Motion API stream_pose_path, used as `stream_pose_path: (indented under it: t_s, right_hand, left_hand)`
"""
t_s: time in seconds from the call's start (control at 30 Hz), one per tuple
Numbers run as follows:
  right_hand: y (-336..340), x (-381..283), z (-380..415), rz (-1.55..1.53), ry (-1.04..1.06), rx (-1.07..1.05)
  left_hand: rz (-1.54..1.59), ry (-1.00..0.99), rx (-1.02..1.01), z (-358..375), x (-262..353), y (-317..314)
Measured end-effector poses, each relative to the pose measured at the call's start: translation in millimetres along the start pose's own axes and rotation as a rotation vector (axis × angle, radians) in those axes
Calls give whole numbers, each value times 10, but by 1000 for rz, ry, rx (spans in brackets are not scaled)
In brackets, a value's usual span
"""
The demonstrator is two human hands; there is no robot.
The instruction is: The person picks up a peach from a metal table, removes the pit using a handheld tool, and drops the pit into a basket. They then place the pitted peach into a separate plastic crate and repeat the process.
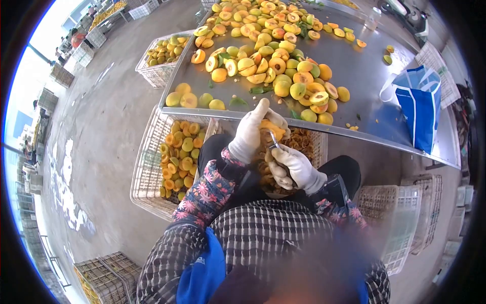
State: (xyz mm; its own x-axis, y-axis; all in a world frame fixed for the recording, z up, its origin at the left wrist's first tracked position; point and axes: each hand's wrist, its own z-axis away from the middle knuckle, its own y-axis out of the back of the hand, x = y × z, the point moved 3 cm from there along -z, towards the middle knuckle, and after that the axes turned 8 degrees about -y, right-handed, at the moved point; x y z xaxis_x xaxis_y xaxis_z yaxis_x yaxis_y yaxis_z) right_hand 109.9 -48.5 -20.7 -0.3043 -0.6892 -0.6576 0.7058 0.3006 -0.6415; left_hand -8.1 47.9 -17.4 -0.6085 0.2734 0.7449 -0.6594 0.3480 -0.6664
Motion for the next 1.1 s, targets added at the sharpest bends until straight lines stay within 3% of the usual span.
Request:
stream_pose_path:
  t_s: [0.17, 0.27, 0.3, 0.4, 0.43, 0.47, 0.5, 0.53, 0.57, 0.6, 0.63, 0.67, 0.73, 0.8, 0.83, 0.97, 1.07, 1.1]
  right_hand:
    - [142, 95, 23, -432, -102, -211]
    - [226, 144, 109, -437, -110, -212]
    - [243, 170, 154, -422, -108, -195]
    - [218, 112, 468, -278, -156, -102]
    - [276, 126, 528, -70, -180, 49]
    - [334, 125, 573, 140, -196, 197]
    - [364, 89, 610, 445, -230, 313]
    - [559, 190, 613, 674, -309, 429]
    - [691, 267, 645, 981, -187, 472]
    - [737, 313, 659, 1280, -54, 512]
    - [712, 315, 639, 1304, -61, 518]
    - [673, 300, 639, 1331, -68, 526]
    - [620, 276, 587, 1375, -56, 524]
    - [596, 278, 466, 1410, -21, 494]
    - [667, 342, 394, 1465, 92, 489]
    - [573, 270, 361, 1485, 84, 487]
    - [527, 219, 434, 1461, -52, 566]
    - [564, 237, 449, 1474, -20, 557]
  left_hand:
    - [154, 81, 201, -3, -135, -143]
    - [-382, 95, 193, 13, -74, -133]
    - [-491, 67, 187, 38, -68, -123]
    - [-692, -286, 260, 20, 35, 177]
    - [-717, -321, 282, 76, 194, 229]
    - [-1019, -255, 331, 157, 393, 377]
    - [-1525, -354, 351, 259, 660, 434]
    - [-1688, -412, 368, 338, 834, 636]
    - [-1806, -396, 429, 430, 1007, 813]
    - [-1872, -241, 492, 485, 1162, 1032]
    - [-2071, -230, 564, 535, 1305, 1119]
    - [-2165, -305, 540, 520, 1428, 1242]
    - [-1934, -236, 476, 279, 1516, 1358]
    - [-1940, -266, 270, -65, 1387, 1475]
    - [-1940, -286, 165, -231, 1310, 1559]
    - [-2009, 132, -172, -668, 1060, 1853]
    - [-2001, 355, -317, -820, 1098, 1850]
    - [-2012, 337, -328, -786, 1121, 1786]
